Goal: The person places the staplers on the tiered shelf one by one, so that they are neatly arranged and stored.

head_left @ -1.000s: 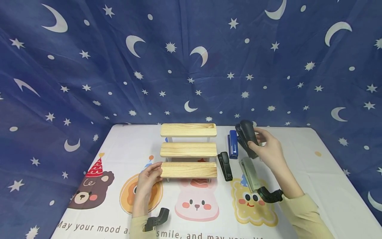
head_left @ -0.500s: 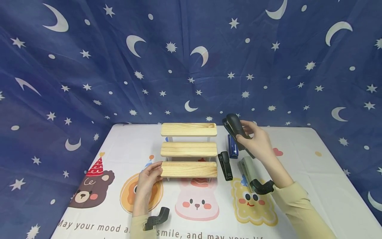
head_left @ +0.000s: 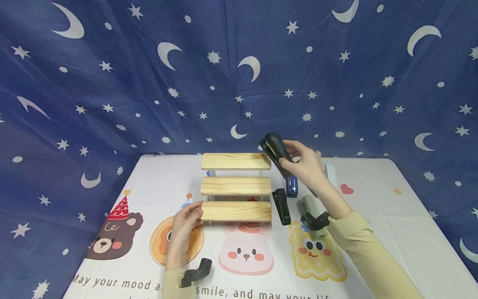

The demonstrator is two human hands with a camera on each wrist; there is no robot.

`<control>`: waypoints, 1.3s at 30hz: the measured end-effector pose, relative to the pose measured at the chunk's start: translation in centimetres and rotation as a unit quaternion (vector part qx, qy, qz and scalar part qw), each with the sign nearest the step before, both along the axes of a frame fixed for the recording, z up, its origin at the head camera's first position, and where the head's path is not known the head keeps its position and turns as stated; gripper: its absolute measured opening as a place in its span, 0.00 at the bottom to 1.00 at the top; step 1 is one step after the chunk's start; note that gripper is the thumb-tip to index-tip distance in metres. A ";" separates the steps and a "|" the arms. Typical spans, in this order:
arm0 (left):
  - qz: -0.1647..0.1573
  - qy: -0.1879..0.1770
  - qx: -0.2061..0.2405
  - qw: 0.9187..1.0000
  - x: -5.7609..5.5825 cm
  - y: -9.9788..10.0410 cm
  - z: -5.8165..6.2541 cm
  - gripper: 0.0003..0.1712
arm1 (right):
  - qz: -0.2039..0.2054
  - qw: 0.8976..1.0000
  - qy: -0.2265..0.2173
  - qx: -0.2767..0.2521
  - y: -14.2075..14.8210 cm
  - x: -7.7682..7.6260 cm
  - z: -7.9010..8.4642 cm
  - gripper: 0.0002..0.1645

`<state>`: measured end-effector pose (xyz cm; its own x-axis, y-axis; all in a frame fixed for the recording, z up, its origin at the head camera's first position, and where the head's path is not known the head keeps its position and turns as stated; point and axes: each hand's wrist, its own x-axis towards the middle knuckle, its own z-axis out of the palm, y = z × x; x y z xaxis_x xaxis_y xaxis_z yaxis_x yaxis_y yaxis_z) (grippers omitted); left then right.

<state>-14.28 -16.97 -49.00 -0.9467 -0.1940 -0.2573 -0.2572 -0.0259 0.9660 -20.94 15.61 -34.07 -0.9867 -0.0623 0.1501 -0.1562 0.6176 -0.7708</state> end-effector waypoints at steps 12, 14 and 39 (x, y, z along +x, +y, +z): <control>0.003 -0.001 0.001 1.000 -0.2 0.1 0.0 0.20 | 0.055 0.998 0.001 -0.005 -2.7 -1.7 0.8 0.33; 0.003 -0.002 0.001 1.000 -0.2 0.1 0.0 0.20 | 0.067 0.998 0.006 0.000 -3.2 -1.9 0.9 0.33; 0.006 0.003 0.008 1.000 -0.1 -0.2 -0.2 0.21 | 0.190 0.981 0.013 0.028 -9.0 -5.1 1.7 0.29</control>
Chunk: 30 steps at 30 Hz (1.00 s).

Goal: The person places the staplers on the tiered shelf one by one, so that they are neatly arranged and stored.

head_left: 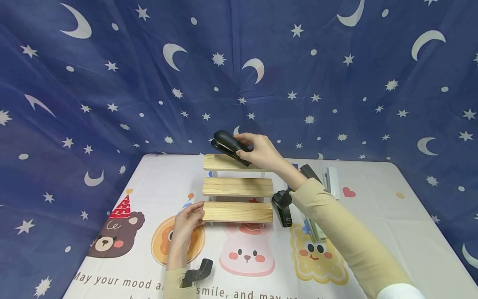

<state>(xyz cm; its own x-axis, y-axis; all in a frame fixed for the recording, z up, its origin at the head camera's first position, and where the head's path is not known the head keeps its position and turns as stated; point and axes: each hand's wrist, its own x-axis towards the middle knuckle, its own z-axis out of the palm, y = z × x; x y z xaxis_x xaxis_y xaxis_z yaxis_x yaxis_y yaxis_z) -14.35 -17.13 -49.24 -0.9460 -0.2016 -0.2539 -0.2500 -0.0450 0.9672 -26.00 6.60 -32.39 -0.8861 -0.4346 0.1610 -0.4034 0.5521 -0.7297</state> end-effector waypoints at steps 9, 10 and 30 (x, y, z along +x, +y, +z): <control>0.000 -0.006 0.005 1.000 -0.1 0.0 0.0 0.21 | 0.044 0.999 0.004 0.010 -1.4 -1.1 -0.2 0.27; 0.001 -0.006 0.006 1.000 -0.1 0.1 0.0 0.21 | 0.048 0.999 0.004 0.014 -1.6 -1.1 -0.1 0.27; 0.004 -0.001 0.007 1.000 0.0 0.0 0.0 0.21 | 0.087 0.994 -0.008 0.072 -4.1 -2.1 -0.1 0.25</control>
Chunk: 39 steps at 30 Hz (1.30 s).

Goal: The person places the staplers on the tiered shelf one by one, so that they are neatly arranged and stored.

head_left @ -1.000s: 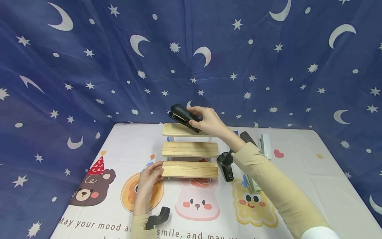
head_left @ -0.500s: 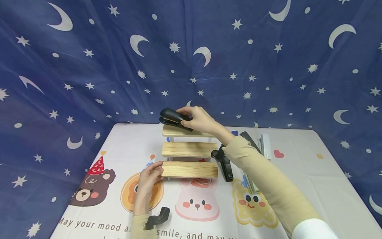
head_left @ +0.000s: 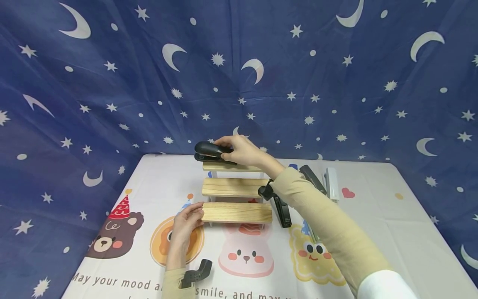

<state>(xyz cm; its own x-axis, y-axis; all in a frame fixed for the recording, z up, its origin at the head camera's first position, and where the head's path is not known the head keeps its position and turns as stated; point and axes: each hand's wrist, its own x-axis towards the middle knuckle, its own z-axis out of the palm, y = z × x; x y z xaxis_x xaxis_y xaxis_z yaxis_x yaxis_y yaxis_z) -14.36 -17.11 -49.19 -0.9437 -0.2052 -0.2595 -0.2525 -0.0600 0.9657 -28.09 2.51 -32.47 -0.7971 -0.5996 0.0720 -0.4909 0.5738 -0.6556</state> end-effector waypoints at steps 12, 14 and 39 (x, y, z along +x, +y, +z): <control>-0.001 -0.006 -0.002 1.000 -0.1 0.1 -0.1 0.21 | 0.018 1.000 -0.016 -0.013 0.0 -0.3 -0.8 0.24; -0.001 -0.007 0.000 1.000 0.0 0.1 -0.1 0.21 | 0.018 0.999 -0.020 -0.019 0.0 -0.4 -1.0 0.24; -0.002 -0.003 0.000 1.000 0.0 0.1 0.1 0.21 | -0.029 0.996 -0.032 -0.080 -0.1 0.0 -2.6 0.23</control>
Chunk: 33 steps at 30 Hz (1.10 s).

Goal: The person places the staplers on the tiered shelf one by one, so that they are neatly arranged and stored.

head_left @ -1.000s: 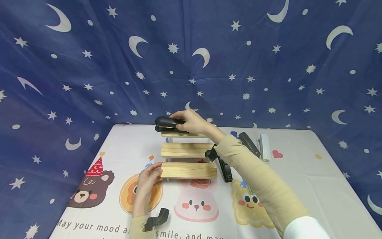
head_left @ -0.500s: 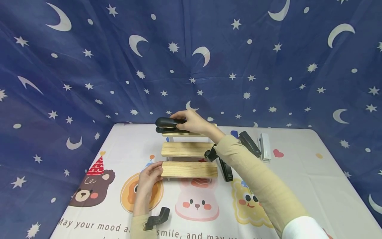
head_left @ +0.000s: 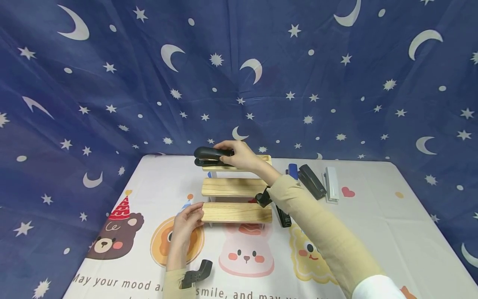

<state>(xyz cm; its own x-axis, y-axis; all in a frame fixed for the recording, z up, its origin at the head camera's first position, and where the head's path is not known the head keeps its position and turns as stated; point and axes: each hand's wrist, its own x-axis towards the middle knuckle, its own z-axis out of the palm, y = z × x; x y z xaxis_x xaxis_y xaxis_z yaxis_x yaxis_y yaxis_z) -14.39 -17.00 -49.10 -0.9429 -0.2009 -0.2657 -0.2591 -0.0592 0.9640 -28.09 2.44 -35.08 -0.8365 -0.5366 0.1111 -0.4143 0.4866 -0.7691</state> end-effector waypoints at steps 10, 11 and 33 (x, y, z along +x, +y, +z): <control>-0.003 0.005 0.008 1.000 0.2 0.0 0.2 0.23 | -0.012 0.999 0.008 -0.036 0.1 0.9 -0.4 0.25; -0.004 0.005 0.007 1.000 0.3 0.0 0.2 0.23 | -0.016 0.999 0.009 -0.043 0.2 1.0 -0.4 0.25; 0.000 0.008 0.002 1.000 0.2 0.1 0.2 0.21 | -0.051 0.985 0.031 -0.160 4.3 4.5 1.4 0.25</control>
<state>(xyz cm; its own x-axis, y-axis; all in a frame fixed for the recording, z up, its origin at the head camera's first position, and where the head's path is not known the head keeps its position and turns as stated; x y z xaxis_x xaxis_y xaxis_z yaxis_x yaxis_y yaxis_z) -14.16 -16.92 -48.91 -0.9470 -0.2004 -0.2512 -0.2433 -0.0634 0.9679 -23.56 6.71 -33.72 -0.8709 -0.3786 0.3133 -0.4263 0.2649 -0.8649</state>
